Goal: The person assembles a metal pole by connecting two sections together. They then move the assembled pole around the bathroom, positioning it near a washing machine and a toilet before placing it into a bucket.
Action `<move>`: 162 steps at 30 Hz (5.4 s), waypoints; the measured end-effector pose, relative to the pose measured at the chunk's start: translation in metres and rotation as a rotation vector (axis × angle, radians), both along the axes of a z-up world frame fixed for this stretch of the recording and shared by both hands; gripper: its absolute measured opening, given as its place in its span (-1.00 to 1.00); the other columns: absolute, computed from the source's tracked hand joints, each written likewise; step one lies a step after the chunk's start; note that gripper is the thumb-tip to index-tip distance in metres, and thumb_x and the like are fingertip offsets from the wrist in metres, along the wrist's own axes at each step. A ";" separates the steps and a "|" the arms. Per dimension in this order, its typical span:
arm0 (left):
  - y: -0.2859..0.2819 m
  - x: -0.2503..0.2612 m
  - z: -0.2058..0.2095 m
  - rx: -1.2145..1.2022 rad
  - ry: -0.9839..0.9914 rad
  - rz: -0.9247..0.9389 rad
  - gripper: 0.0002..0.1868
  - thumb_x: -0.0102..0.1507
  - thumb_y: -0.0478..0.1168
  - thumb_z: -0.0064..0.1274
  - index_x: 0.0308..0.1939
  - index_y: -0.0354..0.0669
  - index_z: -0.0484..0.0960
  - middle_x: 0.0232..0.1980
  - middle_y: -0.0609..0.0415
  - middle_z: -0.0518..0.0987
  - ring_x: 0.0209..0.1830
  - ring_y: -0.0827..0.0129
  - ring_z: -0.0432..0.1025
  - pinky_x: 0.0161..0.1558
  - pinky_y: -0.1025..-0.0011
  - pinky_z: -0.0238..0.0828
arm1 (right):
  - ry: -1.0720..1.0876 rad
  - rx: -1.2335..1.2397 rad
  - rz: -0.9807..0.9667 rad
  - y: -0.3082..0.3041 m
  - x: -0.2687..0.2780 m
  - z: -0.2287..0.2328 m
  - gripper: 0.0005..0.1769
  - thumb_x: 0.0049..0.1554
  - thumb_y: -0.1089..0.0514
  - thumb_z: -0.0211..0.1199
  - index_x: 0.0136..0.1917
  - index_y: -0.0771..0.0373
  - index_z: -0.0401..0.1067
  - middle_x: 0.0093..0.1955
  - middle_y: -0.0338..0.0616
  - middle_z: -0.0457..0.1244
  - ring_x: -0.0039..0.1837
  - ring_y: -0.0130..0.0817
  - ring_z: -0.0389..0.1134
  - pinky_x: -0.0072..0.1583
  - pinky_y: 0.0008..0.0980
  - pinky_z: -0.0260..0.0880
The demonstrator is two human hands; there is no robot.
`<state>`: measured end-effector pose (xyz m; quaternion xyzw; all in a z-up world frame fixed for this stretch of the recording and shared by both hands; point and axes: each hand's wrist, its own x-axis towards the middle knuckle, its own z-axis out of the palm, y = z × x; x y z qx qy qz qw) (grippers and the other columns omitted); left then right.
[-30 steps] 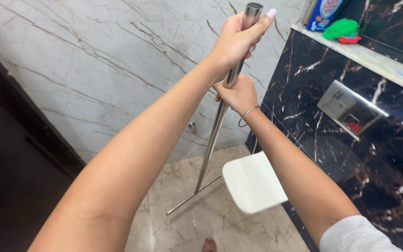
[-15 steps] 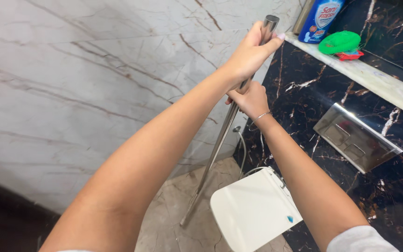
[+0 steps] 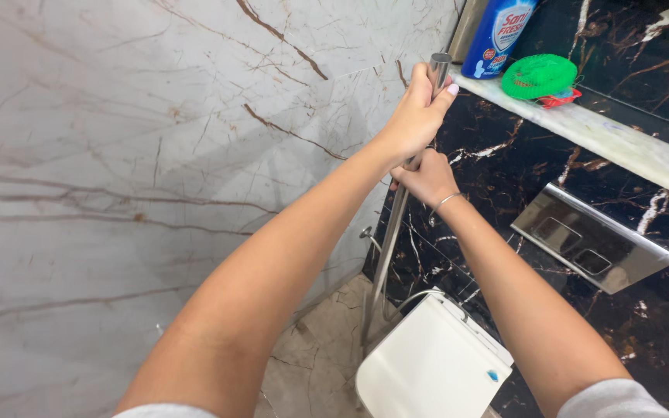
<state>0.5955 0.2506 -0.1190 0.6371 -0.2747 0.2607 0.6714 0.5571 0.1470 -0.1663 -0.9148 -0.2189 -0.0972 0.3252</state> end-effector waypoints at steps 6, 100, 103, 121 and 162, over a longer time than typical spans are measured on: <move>0.016 0.034 -0.021 -0.115 0.113 0.058 -0.72 0.39 -0.14 -0.01 0.01 -0.20 0.26 -0.15 -0.07 0.52 -0.20 0.28 0.41 -0.13 0.26 0.42 | 0.264 -0.269 -0.272 0.026 0.041 0.004 -0.59 0.10 -0.12 0.25 -0.32 0.26 0.54 -0.43 -0.06 0.40 -0.35 -0.27 0.49 -0.12 -0.37 0.50; 0.142 -0.044 -0.087 -0.234 0.313 0.230 -0.65 0.28 -0.16 0.13 -0.55 -0.21 0.44 -0.60 0.19 0.44 -0.66 0.54 0.36 -0.53 0.48 0.36 | 0.549 -0.345 0.073 0.115 0.020 -0.109 -0.45 0.11 -0.25 0.19 0.01 0.27 0.61 -0.35 0.02 0.38 -0.36 -0.24 0.45 -0.21 -0.33 0.49; 0.168 -0.077 -0.091 -0.245 0.353 0.300 -0.78 0.16 -0.29 0.12 -0.57 -0.20 0.47 -0.63 0.19 0.45 -0.68 0.54 0.37 -0.57 0.47 0.41 | 0.582 -0.405 0.154 0.142 0.002 -0.104 -0.51 0.10 -0.18 0.24 -0.11 0.33 0.57 -0.38 -0.05 0.35 -0.39 -0.27 0.42 -0.25 -0.27 0.49; 0.287 -0.325 -0.090 -0.179 0.414 0.605 -0.71 0.11 -0.30 0.11 -0.67 -0.23 0.38 -0.67 0.11 0.46 -0.71 0.47 0.40 -0.60 0.41 0.38 | 0.528 -0.501 0.434 0.264 -0.217 -0.102 -0.57 0.05 -0.12 0.27 -0.25 0.34 0.48 -0.41 -0.08 0.36 -0.40 -0.31 0.43 -0.27 -0.30 0.47; 0.277 -0.454 -0.217 -0.943 0.319 0.785 -0.63 0.34 -0.29 0.14 -0.50 -0.02 0.31 -0.53 0.25 0.28 -0.51 0.49 0.21 0.04 0.24 0.48 | 0.324 0.094 0.688 0.222 -0.289 -0.297 -0.78 -0.01 0.11 0.36 -0.10 0.21 0.47 -0.07 -0.05 0.38 0.01 -0.09 0.43 0.04 -0.15 0.45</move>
